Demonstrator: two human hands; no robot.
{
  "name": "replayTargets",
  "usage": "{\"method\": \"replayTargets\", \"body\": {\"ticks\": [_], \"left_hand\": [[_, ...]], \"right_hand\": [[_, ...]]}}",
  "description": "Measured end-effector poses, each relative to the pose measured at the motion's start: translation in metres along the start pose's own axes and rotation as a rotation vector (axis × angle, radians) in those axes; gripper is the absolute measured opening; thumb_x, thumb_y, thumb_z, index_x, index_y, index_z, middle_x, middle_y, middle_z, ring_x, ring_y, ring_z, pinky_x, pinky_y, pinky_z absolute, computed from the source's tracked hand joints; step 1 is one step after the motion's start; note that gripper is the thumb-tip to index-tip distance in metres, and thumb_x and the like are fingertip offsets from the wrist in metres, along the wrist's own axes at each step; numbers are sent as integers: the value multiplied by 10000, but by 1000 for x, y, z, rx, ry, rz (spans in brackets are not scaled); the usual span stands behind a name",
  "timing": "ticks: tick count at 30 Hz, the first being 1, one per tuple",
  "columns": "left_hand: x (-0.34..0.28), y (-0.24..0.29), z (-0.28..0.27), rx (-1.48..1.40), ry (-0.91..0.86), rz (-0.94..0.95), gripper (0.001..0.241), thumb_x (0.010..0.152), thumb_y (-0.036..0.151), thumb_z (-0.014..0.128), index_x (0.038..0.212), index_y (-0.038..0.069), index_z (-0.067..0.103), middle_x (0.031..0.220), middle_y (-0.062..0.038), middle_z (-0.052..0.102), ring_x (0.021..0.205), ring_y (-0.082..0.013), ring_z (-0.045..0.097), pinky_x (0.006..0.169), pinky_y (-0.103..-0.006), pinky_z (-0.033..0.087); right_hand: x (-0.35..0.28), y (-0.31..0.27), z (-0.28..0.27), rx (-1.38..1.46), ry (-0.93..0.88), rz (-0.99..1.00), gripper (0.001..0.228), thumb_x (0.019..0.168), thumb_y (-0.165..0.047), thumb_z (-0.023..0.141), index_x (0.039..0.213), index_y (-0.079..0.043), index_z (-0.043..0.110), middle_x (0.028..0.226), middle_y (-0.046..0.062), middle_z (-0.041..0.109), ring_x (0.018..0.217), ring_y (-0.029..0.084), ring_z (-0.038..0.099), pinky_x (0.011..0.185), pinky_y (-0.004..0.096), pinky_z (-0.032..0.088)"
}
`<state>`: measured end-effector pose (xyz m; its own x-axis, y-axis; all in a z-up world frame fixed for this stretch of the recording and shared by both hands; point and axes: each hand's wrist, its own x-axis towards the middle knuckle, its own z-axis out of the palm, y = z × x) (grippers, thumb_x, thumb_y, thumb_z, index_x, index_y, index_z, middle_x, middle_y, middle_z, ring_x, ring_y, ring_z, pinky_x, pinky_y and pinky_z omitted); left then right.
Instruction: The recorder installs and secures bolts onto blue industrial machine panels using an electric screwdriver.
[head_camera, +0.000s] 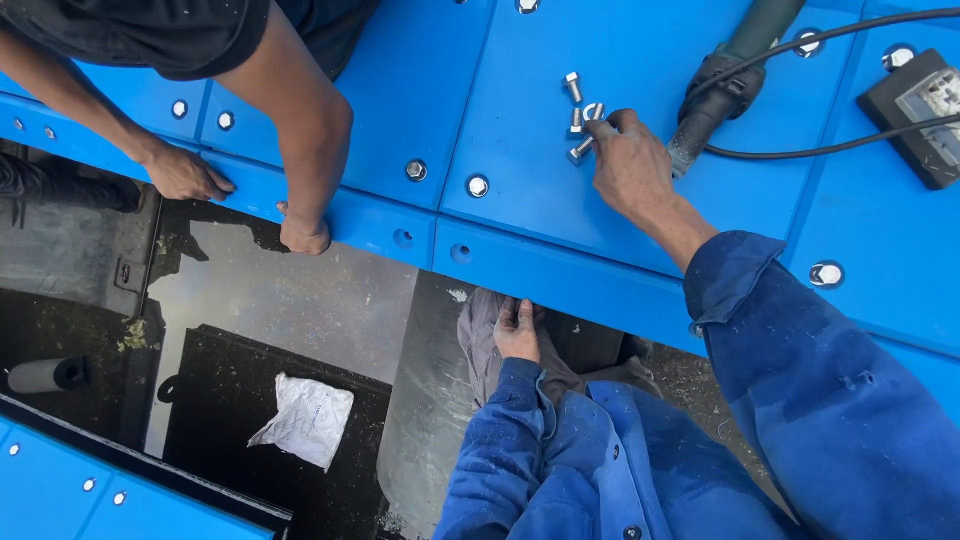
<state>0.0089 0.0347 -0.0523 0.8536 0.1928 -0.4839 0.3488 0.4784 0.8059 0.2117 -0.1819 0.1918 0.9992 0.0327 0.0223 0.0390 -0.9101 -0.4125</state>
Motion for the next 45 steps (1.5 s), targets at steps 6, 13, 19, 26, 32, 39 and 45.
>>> {"method": "replayTargets", "body": {"ticks": [6,13,19,26,32,39,45], "left_hand": [[-4,20,9,0,-12,-14,505,997,121,666,1450,-16,489,1122,-85,665,949,-168,677,794,-344,616],[-1,18,11,153,48,115,697,998,148,700,1566,-21,332,1200,-113,636,1060,-178,636,891,-316,552],[-26,95,51,416,191,235,790,949,220,725,1566,-3,287,1250,-139,573,1013,-195,648,866,-327,560],[-22,125,93,813,44,497,594,1014,313,679,1512,57,479,1269,-167,532,987,-231,619,837,-380,566],[-34,128,110,693,-77,455,449,1015,319,655,1366,41,624,1236,-123,596,958,-212,672,827,-367,579],[-39,109,87,485,4,279,441,1000,295,672,1324,-2,642,1156,-123,648,921,-185,680,825,-350,583],[-55,146,101,421,-111,117,477,994,297,662,1376,17,602,1174,-96,682,926,-172,708,821,-327,582]], "right_hand": [[70,23,12,-69,-58,71,363,989,-166,595,1330,-70,678,1285,235,557,1165,454,574,890,586,513],[87,38,32,-74,-381,378,367,917,-190,721,1246,-29,699,1294,219,570,1173,367,602,943,503,553],[78,33,32,-103,-400,340,320,906,-51,686,1224,-31,723,1313,248,561,1094,391,661,903,483,595],[61,32,39,-197,-351,202,392,865,-67,725,1239,32,662,1285,297,544,1034,426,673,867,488,591],[58,15,33,-96,-392,321,476,820,3,701,1281,71,599,1242,316,566,961,446,700,763,496,636],[40,16,47,-162,-442,282,364,855,-45,674,1210,34,663,1371,316,541,1004,444,716,822,510,627],[1,-4,37,-175,-358,203,306,875,-61,676,1170,20,671,1212,257,670,1097,408,682,893,506,580]]}}
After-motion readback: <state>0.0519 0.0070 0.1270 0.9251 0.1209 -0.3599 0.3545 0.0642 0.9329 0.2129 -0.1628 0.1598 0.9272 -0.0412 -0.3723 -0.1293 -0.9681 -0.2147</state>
